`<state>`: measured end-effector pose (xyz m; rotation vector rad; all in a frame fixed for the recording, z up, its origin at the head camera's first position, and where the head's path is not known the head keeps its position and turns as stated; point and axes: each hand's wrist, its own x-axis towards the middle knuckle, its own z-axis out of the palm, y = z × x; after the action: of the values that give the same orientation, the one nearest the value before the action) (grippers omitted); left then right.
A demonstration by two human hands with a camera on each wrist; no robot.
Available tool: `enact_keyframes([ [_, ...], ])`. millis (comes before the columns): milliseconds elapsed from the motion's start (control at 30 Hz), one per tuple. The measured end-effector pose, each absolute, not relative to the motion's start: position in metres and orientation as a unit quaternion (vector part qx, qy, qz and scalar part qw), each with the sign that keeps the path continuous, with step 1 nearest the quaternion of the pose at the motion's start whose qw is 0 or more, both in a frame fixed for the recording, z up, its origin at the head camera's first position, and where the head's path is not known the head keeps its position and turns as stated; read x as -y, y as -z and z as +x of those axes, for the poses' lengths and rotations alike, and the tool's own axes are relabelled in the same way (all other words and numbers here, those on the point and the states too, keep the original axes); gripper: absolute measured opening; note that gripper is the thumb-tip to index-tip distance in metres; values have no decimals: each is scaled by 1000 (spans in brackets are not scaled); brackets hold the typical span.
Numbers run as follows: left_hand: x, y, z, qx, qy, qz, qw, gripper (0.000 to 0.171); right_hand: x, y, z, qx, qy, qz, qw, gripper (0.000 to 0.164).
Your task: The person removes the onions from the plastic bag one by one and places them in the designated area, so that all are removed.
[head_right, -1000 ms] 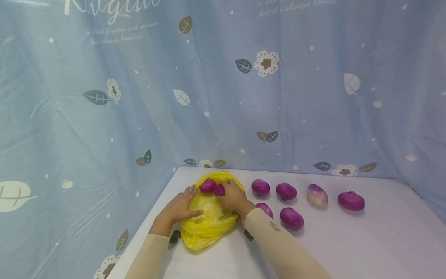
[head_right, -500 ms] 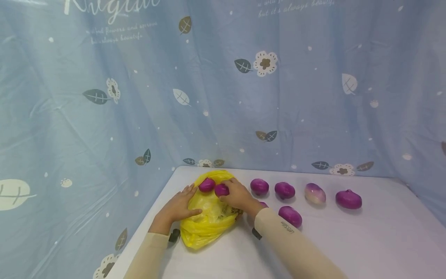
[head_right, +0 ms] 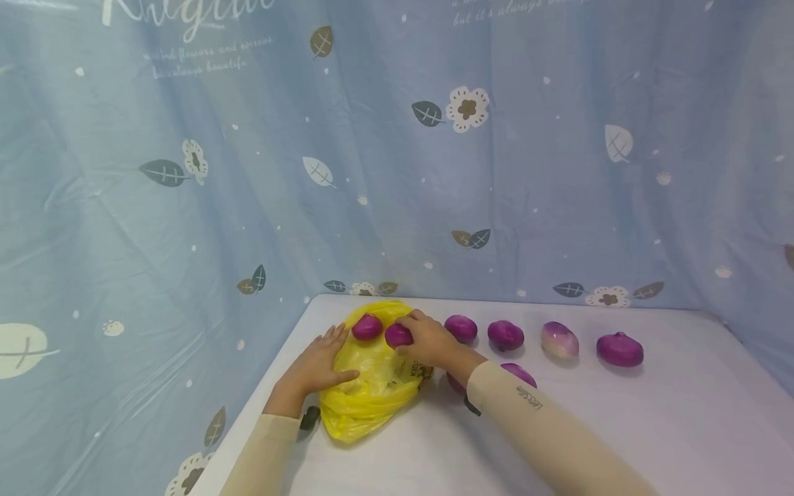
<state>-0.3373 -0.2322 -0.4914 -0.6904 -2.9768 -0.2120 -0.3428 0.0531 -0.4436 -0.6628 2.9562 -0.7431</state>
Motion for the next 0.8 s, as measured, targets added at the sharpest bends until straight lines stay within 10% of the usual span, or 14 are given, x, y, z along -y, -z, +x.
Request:
enact_keyframes([
  [800,235,490,-336,973,79,-212,36,97,-106,418,-315,-942,207,-264,-3,64],
])
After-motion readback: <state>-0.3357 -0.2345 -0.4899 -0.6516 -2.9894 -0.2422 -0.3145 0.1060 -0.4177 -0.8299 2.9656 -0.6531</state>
